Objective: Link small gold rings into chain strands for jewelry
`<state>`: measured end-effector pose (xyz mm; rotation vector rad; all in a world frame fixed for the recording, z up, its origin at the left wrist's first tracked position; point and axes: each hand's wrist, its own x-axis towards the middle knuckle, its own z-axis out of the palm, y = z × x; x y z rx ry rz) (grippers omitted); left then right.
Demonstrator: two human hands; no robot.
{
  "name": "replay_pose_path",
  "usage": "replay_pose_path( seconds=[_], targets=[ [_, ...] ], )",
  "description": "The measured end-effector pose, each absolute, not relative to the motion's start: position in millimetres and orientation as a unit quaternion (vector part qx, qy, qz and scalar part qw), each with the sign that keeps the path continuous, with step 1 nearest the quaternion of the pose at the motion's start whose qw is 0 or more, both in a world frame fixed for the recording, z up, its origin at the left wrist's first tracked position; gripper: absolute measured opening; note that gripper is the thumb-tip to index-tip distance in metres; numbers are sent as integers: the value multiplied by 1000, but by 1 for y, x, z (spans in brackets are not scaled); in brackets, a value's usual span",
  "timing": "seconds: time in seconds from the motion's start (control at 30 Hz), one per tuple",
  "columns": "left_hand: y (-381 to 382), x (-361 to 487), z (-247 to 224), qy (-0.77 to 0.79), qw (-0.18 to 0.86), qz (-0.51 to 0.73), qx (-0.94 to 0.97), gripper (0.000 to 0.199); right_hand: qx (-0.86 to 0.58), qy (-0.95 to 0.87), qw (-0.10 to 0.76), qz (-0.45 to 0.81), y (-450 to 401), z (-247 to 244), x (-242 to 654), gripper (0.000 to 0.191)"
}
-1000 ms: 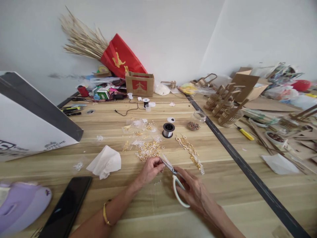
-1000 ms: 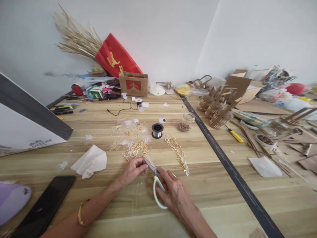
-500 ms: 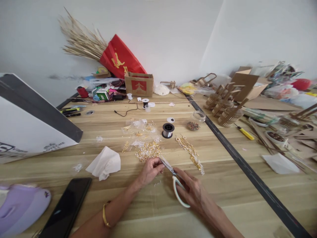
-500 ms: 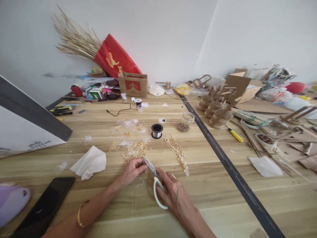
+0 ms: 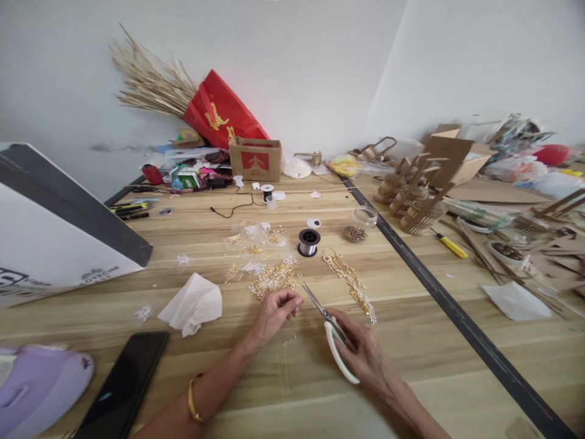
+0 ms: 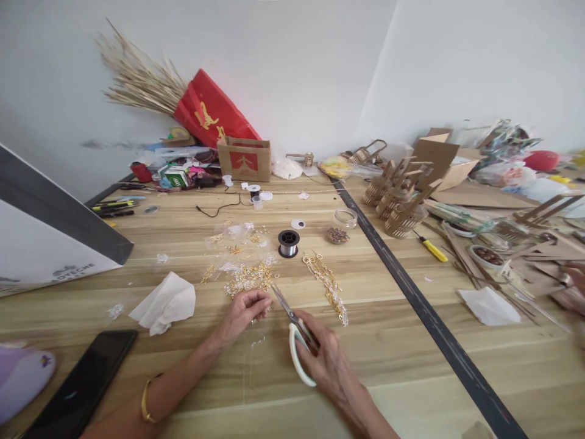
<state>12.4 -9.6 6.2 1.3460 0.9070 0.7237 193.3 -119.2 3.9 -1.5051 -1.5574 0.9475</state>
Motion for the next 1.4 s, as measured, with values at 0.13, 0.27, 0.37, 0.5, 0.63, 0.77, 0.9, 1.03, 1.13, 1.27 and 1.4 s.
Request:
replay_pose_path(
  seconds=[0.13, 0.27, 0.37, 0.5, 0.63, 0.77, 0.9, 1.03, 1.13, 1.27, 1.4],
  targets=[
    [-8, 13, 4, 418, 620, 354, 562, 29, -582, -576, 398, 413, -120, 5, 200, 43],
    [-8, 14, 5, 433, 612, 381, 541, 29, -558, -566, 387, 468, -120, 11, 205, 46],
    [-9, 14, 7, 436, 611, 392, 532, 28, -556, -556, 373, 492, -119, 15, 207, 47],
    [-11, 15, 10, 436, 613, 396, 526, 28, -555, -568, 365, 485, -118, 15, 206, 43],
    [-12, 16, 9, 425, 633, 388, 518, 29, -549, -597, 357, 463, -117, 14, 200, 35],
    [-13, 17, 9, 418, 644, 371, 522, 29, -570, -614, 350, 419, -118, 15, 193, 33],
    [-14, 18, 9, 410, 643, 357, 539, 28, -573, -638, 357, 371, -119, 17, 187, 38],
    [-14, 18, 9, 400, 643, 349, 552, 27, -567, -662, 365, 327, -119, 17, 185, 37],
    [-15, 18, 10, 393, 640, 345, 564, 28, -574, -672, 348, 312, -120, 17, 185, 38],
    [-16, 18, 8, 391, 641, 344, 564, 28, -579, -678, 333, 306, -120, 17, 185, 40],
    [-15, 18, 4, 392, 636, 342, 570, 27, -577, -679, 334, 306, -120, 14, 185, 38]
  ],
)
